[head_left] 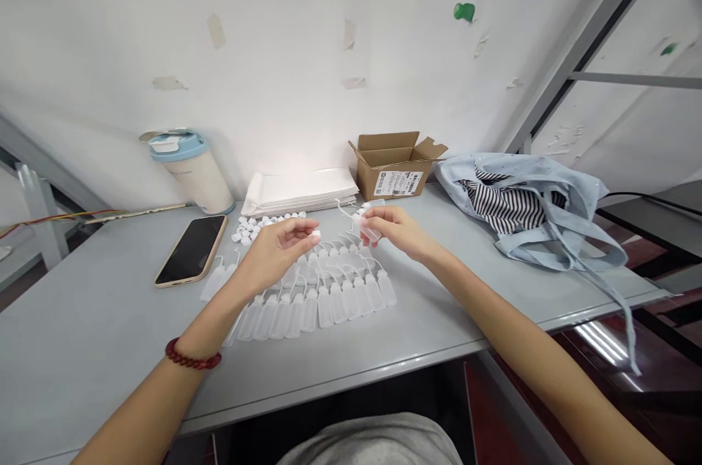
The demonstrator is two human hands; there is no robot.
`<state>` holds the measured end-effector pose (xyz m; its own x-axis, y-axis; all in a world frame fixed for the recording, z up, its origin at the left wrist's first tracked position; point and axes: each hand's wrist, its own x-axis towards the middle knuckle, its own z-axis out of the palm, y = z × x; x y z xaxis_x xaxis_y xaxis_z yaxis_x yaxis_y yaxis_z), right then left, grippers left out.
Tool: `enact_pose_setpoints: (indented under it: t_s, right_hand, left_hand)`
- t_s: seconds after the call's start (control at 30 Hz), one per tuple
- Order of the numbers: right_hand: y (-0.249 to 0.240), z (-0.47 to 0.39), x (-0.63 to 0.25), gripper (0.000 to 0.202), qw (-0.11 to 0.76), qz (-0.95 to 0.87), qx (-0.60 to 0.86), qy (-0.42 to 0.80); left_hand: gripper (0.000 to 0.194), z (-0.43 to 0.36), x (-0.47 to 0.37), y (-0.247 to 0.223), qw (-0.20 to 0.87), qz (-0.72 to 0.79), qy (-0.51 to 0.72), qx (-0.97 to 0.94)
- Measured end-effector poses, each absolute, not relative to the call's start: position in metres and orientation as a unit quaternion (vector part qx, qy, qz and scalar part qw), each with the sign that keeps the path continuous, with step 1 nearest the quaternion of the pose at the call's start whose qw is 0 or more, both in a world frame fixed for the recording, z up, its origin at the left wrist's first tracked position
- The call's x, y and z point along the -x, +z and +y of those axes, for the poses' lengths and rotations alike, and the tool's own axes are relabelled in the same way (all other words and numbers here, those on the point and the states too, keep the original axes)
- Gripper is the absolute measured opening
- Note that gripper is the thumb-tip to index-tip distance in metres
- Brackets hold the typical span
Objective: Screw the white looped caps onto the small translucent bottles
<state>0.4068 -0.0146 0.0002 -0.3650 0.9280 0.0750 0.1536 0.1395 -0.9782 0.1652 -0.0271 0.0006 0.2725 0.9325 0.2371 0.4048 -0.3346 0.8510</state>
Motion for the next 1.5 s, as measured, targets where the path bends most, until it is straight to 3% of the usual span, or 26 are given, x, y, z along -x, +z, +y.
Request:
enact_pose_setpoints:
  t_s: [0.2,0.47,0.67,0.93,1.17,1.5]
  right_hand:
    - [-0.004,-0.025,-0.393,0.027,0.361,-0.598,0.327,0.636]
    - [-0.013,-0.029,-0.387,0.037,0.306,-0.548,0.285,0.724]
    - [-0.013,-0.032,-0.385,0.042,0.295,-0.543,0.308,0.724]
    - [-0.018,-0.032,-0.38,0.047,0.34,-0.607,0.311,0.647]
    - [-0.016,-0.033,-0.381,0.046,0.29,-0.503,0.321,0.749]
    - [-0.013,-0.034,-0.383,0.041,0.294,-0.466,0.299,0.779]
  left_hand:
    - [0.031,-0.032,-0.171,0.002,0.419,0.435,0.409,-0.684]
    - [0.022,-0.038,-0.175,0.007,0.4,0.417,0.39,-0.716]
    - [0.019,-0.043,-0.178,0.01,0.392,0.41,0.376,-0.733]
    - [0.013,-0.043,-0.181,0.002,0.41,0.407,0.395,-0.714]
    - [0.012,-0.046,-0.185,-0.006,0.332,0.355,0.453,-0.748]
    - [0.013,-0.044,-0.18,0.003,0.43,0.36,0.434,-0.705]
